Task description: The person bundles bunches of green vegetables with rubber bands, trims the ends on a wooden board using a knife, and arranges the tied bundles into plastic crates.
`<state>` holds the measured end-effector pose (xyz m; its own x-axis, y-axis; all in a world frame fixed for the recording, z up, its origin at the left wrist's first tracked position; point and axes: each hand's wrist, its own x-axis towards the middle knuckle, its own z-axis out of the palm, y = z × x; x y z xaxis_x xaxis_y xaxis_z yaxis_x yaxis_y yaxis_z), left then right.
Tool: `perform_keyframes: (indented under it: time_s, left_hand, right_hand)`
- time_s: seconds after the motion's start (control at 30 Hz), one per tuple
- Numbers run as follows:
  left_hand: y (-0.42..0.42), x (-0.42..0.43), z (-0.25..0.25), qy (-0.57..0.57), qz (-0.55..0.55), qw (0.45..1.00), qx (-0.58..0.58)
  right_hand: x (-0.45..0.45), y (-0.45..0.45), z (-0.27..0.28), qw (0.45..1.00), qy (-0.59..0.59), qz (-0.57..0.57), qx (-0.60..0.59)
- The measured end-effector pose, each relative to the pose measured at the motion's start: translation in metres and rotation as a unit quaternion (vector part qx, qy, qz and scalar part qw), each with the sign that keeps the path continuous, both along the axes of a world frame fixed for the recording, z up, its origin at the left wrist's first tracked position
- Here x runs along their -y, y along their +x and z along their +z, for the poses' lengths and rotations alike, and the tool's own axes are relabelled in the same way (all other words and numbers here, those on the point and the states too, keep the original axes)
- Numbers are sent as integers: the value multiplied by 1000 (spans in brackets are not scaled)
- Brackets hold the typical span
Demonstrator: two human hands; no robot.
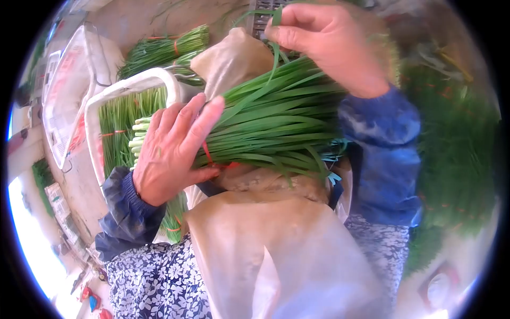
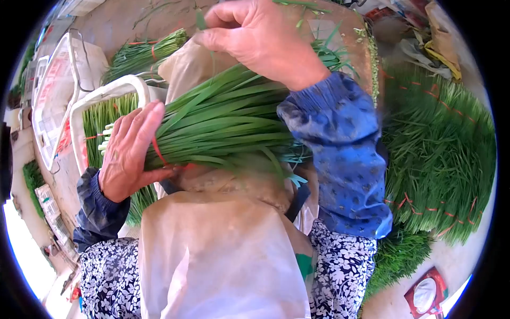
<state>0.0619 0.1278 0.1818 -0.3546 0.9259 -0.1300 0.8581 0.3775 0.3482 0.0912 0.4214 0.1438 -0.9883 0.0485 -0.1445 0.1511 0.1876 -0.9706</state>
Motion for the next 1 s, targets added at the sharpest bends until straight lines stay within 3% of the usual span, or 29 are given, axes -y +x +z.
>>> perform_keyframes:
  time_s: [0.1,0.2,0.27,0.67,0.7,0.73,0.8,0.83,0.93,1.0]
  left_hand:
    - [-7,0,6,13,22,999,26]
    - [-8,-2,5,52,66,995,53]
    - [-10,-4,6,30,56,997,32]
    - [-14,-12,-7,93,24,991,91]
    - [-14,-13,-5,92,22,991,93]
    - [-14,-13,-1,90,6,993,73]
    - [-12,-12,2,82,-14,995,58]
    - [-12,-11,2,95,19,992,81]
    - [-7,-4,-15,81,65,988,112]
    - [-10,-1,-16,155,130,960,193]
  right_hand:
    - [21,-3,21,989,-114,52,-77]
    - [46,2,58,975,-62,37,-211]
    - [53,5,76,958,-36,90,-269]
    - [55,-21,65,935,-235,151,-218]
    - [57,-24,68,926,-222,149,-265]
    - [71,-39,63,895,-147,135,-399]
    - [99,-66,57,769,20,14,-639]
    - [101,-67,54,762,46,-11,-646]
    - [100,-33,40,868,34,14,-495]
    - [97,-21,36,907,33,23,-420]
